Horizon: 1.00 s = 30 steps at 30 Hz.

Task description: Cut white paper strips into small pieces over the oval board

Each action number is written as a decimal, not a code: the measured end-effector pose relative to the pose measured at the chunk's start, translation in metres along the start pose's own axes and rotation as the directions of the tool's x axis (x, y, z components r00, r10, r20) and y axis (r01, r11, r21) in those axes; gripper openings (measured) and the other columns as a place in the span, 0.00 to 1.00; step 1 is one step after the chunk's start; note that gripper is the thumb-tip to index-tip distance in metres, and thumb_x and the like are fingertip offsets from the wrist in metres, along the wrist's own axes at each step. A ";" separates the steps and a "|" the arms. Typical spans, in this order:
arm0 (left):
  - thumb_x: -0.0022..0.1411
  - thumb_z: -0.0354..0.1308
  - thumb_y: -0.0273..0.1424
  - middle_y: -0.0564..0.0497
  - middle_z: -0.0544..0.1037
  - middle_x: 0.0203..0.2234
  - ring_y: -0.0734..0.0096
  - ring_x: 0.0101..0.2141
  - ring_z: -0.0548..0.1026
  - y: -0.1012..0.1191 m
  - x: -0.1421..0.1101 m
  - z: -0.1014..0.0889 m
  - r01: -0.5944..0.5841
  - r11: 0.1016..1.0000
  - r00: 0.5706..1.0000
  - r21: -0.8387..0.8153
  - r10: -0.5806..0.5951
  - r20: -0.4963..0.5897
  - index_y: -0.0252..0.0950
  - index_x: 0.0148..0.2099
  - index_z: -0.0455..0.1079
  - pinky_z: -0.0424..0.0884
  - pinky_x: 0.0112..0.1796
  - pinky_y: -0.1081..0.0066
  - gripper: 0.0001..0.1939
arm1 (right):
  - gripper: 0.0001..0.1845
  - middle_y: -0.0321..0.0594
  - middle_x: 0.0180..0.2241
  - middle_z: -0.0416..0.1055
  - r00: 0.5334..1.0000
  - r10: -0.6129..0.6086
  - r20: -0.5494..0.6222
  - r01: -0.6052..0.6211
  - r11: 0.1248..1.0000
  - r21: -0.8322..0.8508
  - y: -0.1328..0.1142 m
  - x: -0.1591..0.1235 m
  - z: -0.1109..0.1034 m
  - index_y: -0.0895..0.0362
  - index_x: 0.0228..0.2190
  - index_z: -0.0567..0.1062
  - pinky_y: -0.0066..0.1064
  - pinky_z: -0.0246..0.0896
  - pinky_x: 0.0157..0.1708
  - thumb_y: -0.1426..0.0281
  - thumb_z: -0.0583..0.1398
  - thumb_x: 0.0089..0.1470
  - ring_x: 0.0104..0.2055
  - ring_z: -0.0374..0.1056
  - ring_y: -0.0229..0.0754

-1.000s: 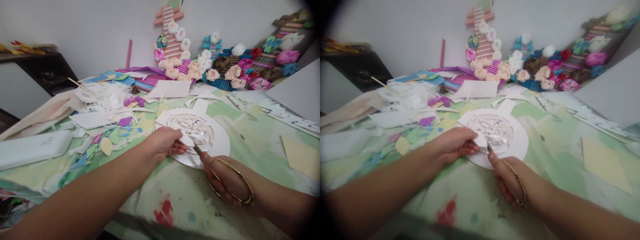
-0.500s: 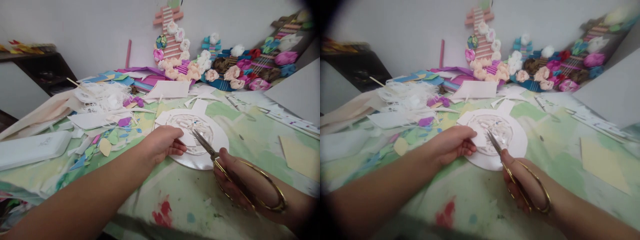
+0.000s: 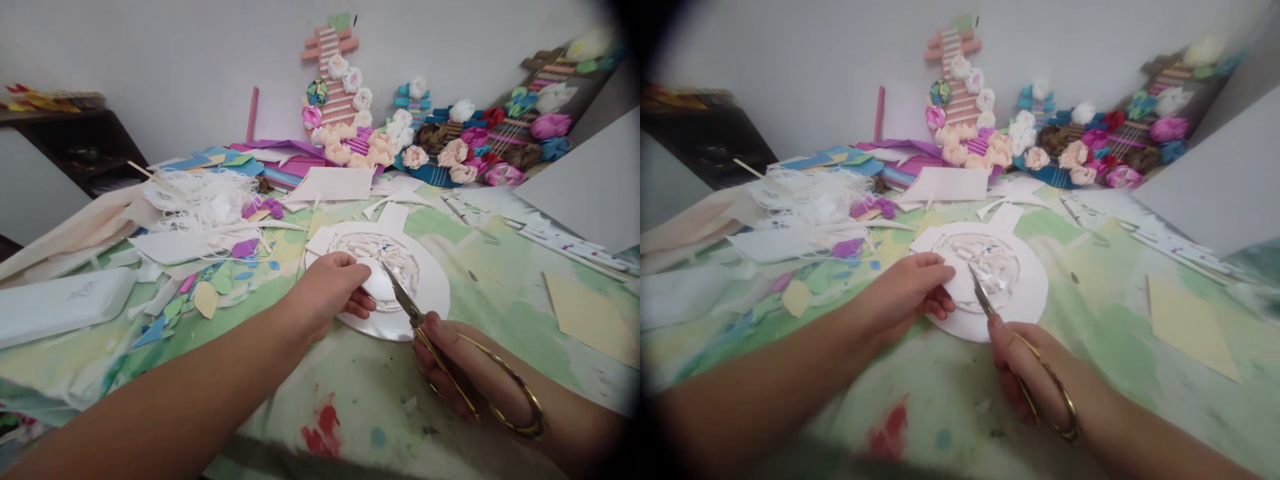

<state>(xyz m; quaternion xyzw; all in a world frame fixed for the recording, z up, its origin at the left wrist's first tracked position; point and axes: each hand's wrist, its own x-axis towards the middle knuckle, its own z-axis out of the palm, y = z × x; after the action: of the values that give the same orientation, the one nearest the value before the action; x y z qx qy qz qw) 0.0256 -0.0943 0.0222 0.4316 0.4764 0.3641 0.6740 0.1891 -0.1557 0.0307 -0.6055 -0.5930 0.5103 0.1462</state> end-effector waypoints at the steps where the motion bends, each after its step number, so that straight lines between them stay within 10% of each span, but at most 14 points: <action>1: 0.46 0.51 0.28 0.54 0.67 0.11 0.79 0.15 0.67 0.000 0.000 0.000 -0.010 1.000 1.000 0.005 0.010 0.002 0.35 0.23 0.57 0.63 0.15 0.80 0.05 | 0.27 0.34 0.12 0.57 1.000 0.006 0.012 -0.006 1.000 -0.026 -0.003 -0.001 0.000 0.55 0.18 0.62 0.29 0.53 0.19 0.46 0.42 0.44 0.16 0.54 0.36; 30: 0.48 0.51 0.28 0.54 0.66 0.12 0.80 0.15 0.67 -0.005 0.008 -0.003 0.035 0.999 0.997 -0.038 -0.032 0.075 0.33 0.25 0.58 0.64 0.15 0.81 0.04 | 0.27 0.33 0.13 0.59 0.995 0.101 0.027 -0.099 0.992 -0.072 0.009 0.007 0.004 0.55 0.16 0.60 0.25 0.50 0.16 0.46 0.42 0.45 0.14 0.54 0.32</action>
<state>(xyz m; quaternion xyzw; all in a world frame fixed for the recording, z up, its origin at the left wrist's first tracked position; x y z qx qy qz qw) 0.0254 -0.0876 0.0144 0.4236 0.4508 0.3456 0.7056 0.1897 -0.1540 0.0187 -0.6313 -0.5817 0.5049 0.0898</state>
